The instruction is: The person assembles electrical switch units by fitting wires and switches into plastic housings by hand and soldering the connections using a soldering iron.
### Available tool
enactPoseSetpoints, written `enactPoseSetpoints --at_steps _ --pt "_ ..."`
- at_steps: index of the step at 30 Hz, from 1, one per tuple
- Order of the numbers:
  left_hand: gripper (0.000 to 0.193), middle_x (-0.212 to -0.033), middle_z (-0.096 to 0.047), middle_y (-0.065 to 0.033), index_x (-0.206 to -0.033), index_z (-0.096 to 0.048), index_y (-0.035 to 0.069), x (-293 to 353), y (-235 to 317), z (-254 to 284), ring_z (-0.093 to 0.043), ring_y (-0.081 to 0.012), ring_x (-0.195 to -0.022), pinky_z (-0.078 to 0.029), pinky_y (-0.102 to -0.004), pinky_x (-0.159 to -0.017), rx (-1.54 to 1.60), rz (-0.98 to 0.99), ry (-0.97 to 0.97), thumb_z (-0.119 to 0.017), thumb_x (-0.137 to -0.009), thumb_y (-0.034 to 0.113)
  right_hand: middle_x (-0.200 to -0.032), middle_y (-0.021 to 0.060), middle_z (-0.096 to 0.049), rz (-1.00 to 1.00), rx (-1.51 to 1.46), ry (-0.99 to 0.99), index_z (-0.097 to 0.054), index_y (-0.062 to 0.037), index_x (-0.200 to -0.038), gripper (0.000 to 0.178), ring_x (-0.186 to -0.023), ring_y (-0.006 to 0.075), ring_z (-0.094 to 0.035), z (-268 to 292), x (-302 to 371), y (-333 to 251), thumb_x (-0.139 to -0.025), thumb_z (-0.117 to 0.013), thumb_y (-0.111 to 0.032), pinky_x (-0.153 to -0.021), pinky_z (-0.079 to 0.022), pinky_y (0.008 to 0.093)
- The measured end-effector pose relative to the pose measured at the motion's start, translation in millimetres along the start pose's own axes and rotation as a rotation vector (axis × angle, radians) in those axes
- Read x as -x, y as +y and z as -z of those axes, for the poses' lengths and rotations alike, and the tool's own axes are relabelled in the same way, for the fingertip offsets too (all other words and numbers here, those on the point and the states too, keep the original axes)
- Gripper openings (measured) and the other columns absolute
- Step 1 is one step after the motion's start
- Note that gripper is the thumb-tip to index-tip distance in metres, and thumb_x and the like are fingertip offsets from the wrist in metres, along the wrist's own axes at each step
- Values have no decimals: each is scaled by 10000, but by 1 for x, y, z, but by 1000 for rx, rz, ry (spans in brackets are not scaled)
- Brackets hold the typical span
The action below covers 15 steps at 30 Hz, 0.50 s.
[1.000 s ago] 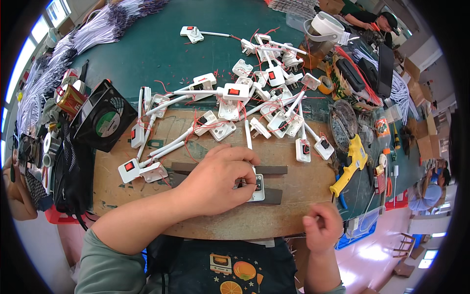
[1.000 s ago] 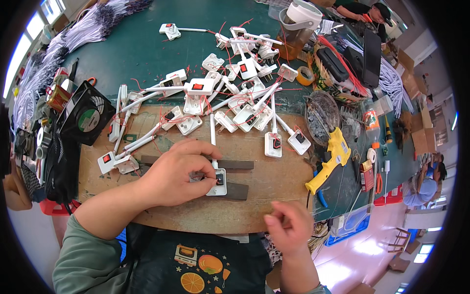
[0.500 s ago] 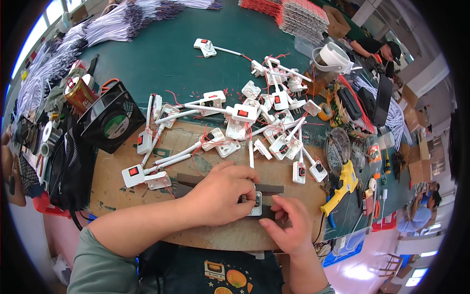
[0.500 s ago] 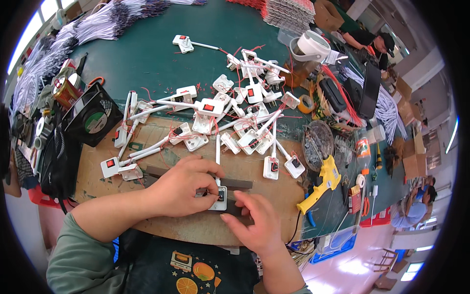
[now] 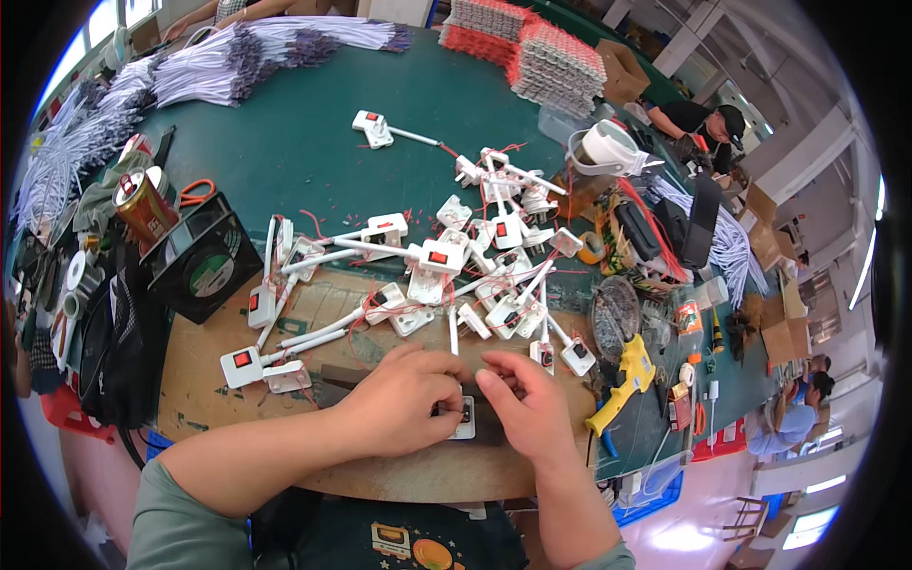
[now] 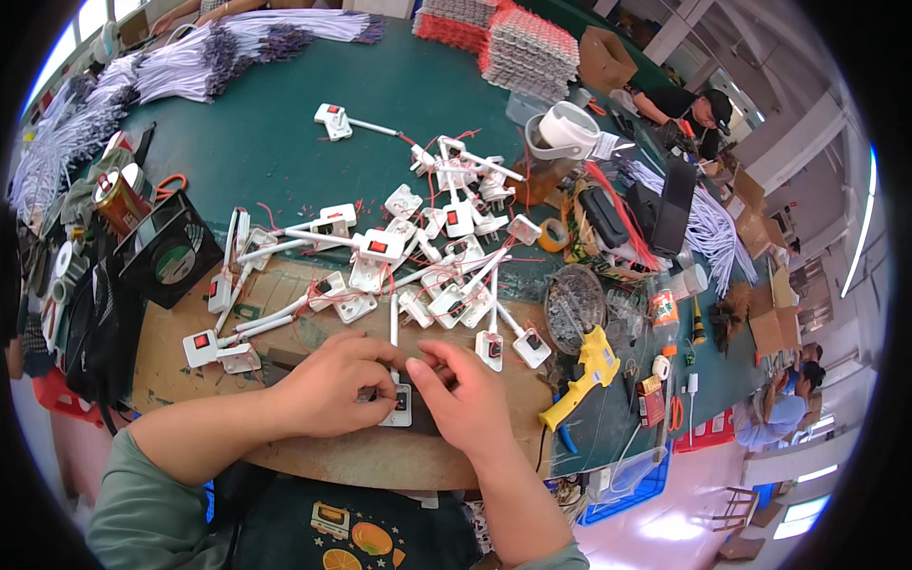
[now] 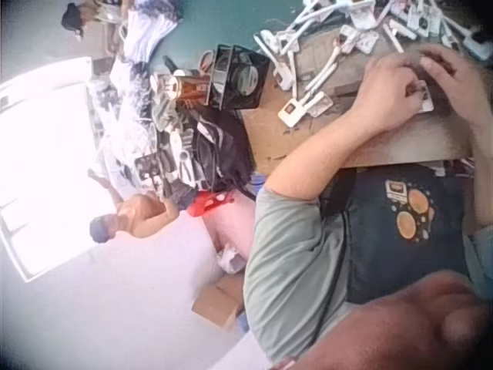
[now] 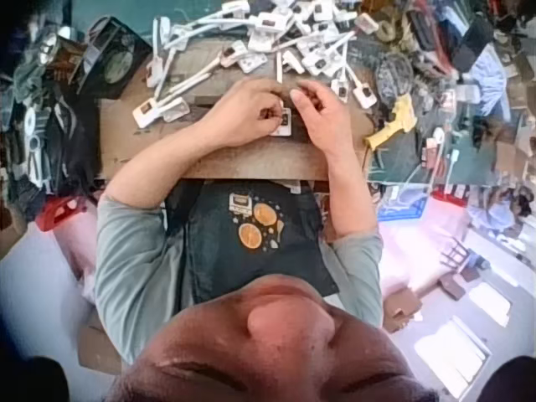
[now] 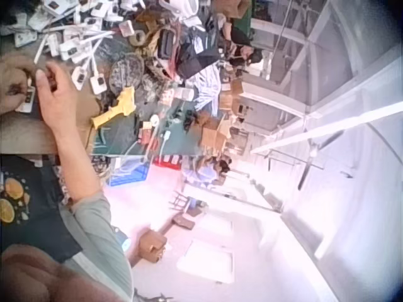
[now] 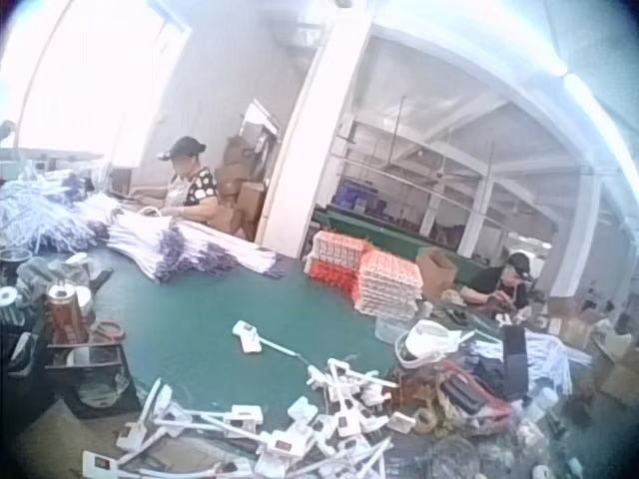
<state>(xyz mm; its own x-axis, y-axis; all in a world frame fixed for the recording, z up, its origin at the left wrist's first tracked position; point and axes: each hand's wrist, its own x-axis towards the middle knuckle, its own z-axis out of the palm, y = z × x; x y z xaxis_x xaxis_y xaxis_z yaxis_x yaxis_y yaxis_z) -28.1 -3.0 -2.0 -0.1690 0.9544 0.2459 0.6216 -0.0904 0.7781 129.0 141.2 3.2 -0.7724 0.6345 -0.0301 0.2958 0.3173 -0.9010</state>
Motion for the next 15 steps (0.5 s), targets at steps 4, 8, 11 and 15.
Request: enactPoseSetpoints --at_steps 4,8,11,15 --pt "84 -1139 -677 -86 -772 -714 87 -1 1 2 -611 -288 -1007 -451 -417 -952 -19 -6 -39 -742 -793 164 -930 44 -732 -67 98 -89 -692 -2 -1197 320 -802 78 -644 -3 -19 -23 -975 -703 -232 -721 -524 245" --pt "86 -1048 -667 -51 -762 -694 99 0 2 2 -606 -267 -996 -435 -427 -971 10 38 -57 -712 -793 177 -934 109 -750 -78 141 -155 -714 -25 -1141 382 -753 192 -693 -9 -39 -17 -963 -680 -361 -712 -541 329" --pt "73 -1075 -672 -42 -779 -712 107 -2 0 -1 -608 -257 -1013 -430 -429 -996 12 -2 -22 -714 -790 179 -867 110 -743 -225 101 -198 -738 -39 -1101 387 -779 209 -702 -9 -50 -20 -967 -665 -395 -719 -537 335" --pt "70 -1103 -675 -71 -788 -732 98 -1 2 2 -615 -279 -1060 -451 -415 -994 -12 44 -47 -744 -774 166 -892 113 -748 -262 144 -268 -734 -30 -1100 416 -811 219 -715 -11 -58 -20 -963 -657 -416 -745 -544 344"
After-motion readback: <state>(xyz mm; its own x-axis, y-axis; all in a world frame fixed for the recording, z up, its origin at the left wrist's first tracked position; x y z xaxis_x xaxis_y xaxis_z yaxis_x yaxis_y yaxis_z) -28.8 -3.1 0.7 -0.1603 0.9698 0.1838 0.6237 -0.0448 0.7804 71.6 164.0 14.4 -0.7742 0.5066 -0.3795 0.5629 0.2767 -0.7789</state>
